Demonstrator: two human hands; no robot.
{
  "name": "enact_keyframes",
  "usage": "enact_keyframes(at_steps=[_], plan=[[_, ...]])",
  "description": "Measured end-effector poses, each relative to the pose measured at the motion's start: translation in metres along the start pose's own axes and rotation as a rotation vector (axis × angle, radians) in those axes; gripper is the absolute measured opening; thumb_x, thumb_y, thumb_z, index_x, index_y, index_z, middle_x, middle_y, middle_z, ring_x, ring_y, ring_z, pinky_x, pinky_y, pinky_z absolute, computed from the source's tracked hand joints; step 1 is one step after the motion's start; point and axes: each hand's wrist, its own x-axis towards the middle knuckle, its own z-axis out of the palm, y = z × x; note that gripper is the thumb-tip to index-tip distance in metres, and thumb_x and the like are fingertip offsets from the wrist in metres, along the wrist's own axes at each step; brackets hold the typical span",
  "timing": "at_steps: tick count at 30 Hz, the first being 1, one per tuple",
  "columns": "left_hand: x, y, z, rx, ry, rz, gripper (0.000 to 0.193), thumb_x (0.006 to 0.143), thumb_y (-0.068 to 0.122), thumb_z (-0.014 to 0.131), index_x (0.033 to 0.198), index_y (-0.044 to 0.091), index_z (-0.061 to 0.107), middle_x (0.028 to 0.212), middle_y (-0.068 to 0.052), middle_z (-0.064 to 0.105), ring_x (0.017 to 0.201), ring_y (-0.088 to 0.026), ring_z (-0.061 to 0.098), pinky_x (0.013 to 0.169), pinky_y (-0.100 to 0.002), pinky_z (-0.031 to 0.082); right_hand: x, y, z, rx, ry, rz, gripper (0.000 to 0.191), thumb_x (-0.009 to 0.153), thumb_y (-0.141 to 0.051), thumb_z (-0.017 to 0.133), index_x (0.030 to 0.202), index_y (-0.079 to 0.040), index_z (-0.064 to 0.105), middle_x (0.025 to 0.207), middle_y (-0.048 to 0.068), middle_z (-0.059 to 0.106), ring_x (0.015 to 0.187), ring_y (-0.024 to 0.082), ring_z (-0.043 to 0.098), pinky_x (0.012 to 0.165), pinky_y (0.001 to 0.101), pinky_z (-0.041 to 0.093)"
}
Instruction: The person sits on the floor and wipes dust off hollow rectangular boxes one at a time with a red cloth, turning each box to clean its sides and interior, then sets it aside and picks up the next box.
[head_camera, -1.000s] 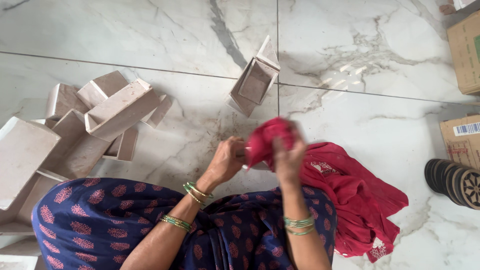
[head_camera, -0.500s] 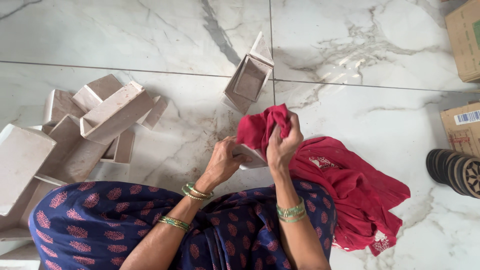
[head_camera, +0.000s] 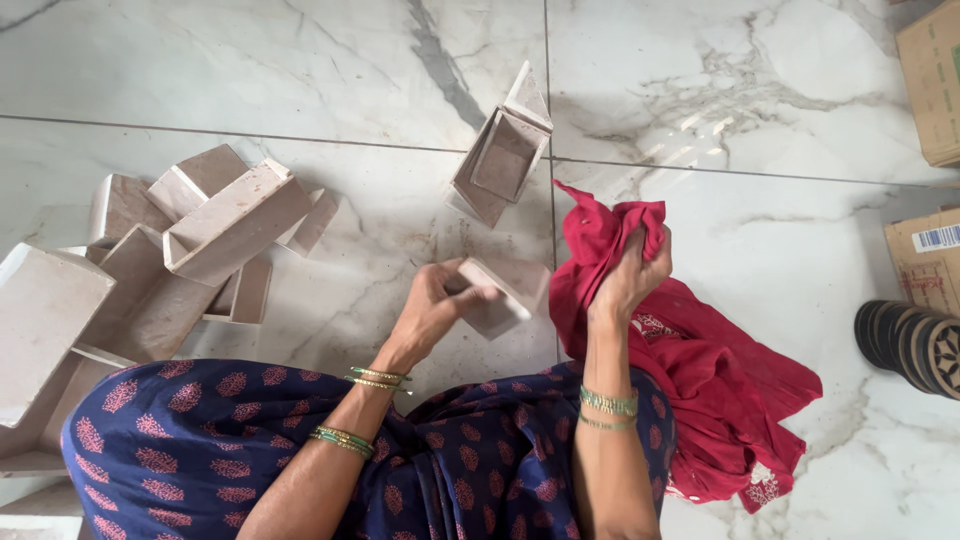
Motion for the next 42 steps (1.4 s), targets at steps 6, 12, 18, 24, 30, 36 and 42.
enact_keyframes(at_steps=[6,12,18,24,30,36,42], plan=[[0.005,-0.039,0.015,-0.680,0.144,-0.023,0.027,0.085,0.013,0.079,0.110,0.008,0.072,0.097,-0.003,0.077,0.085,-0.013,0.068,0.071,-0.029,0.051,-0.080,-0.033,0.045,-0.366,-0.292,-0.252,0.026,0.104,-0.011,0.055,0.125,0.002,0.060,0.111,0.011,0.068,0.103,0.020,0.067,0.092,0.0359,0.054],[0.003,-0.041,0.009,-0.840,0.028,-0.108,0.028,0.095,0.021,0.075,0.112,-0.001,0.067,0.106,-0.010,0.074,0.094,-0.018,0.070,0.087,-0.039,0.059,-0.060,0.013,0.043,-0.508,-0.185,-0.246,0.022,0.099,-0.008,0.055,0.118,-0.001,0.063,0.098,0.012,0.067,0.091,0.020,0.066,0.084,0.0349,0.053],[0.002,-0.020,0.004,-0.842,0.048,-0.163,0.040,0.092,0.028,0.069,0.119,-0.001,0.066,0.112,-0.009,0.074,0.102,-0.017,0.070,0.095,-0.037,0.055,-0.024,0.029,0.015,-0.267,-0.143,0.301,0.021,0.110,-0.019,0.064,0.104,0.002,0.064,0.086,0.004,0.057,0.077,0.015,0.050,0.073,0.0325,0.045],[0.018,-0.033,-0.002,-0.706,0.075,-0.083,0.050,0.102,0.044,0.052,0.132,0.005,0.060,0.126,-0.009,0.067,0.116,-0.018,0.062,0.105,-0.035,0.047,-0.039,-0.034,0.023,-0.004,-0.652,0.563,0.021,0.091,-0.005,0.061,0.110,-0.004,0.071,0.097,0.000,0.074,0.086,0.011,0.067,0.078,0.0247,0.056],[0.011,-0.046,-0.003,-0.551,-0.075,-0.495,0.062,0.093,0.056,0.049,0.134,0.010,0.058,0.139,-0.007,0.061,0.125,-0.020,0.059,0.107,-0.044,0.047,-0.066,-0.053,0.044,-0.217,-1.015,0.121,0.035,0.077,0.013,0.067,0.108,-0.001,0.074,0.095,0.004,0.072,0.089,0.013,0.067,0.082,0.0264,0.054],[0.018,-0.030,0.002,-0.393,0.090,-0.514,0.063,0.087,0.052,0.052,0.132,0.009,0.064,0.146,-0.008,0.061,0.127,-0.019,0.054,0.100,-0.048,0.039,-0.064,-0.035,0.042,-0.154,-0.651,0.345,0.030,0.083,0.009,0.063,0.110,-0.002,0.072,0.099,0.004,0.075,0.091,0.014,0.070,0.084,0.0282,0.057],[0.014,-0.008,-0.003,-0.533,0.128,-0.328,0.062,0.085,0.036,0.062,0.140,0.009,0.060,0.137,-0.019,0.058,0.119,-0.033,0.056,0.094,-0.045,0.046,-0.032,-0.027,0.024,-0.267,-0.290,0.340,0.023,0.086,-0.004,0.066,0.109,-0.002,0.068,0.093,0.005,0.073,0.081,0.015,0.071,0.079,0.0293,0.060]])
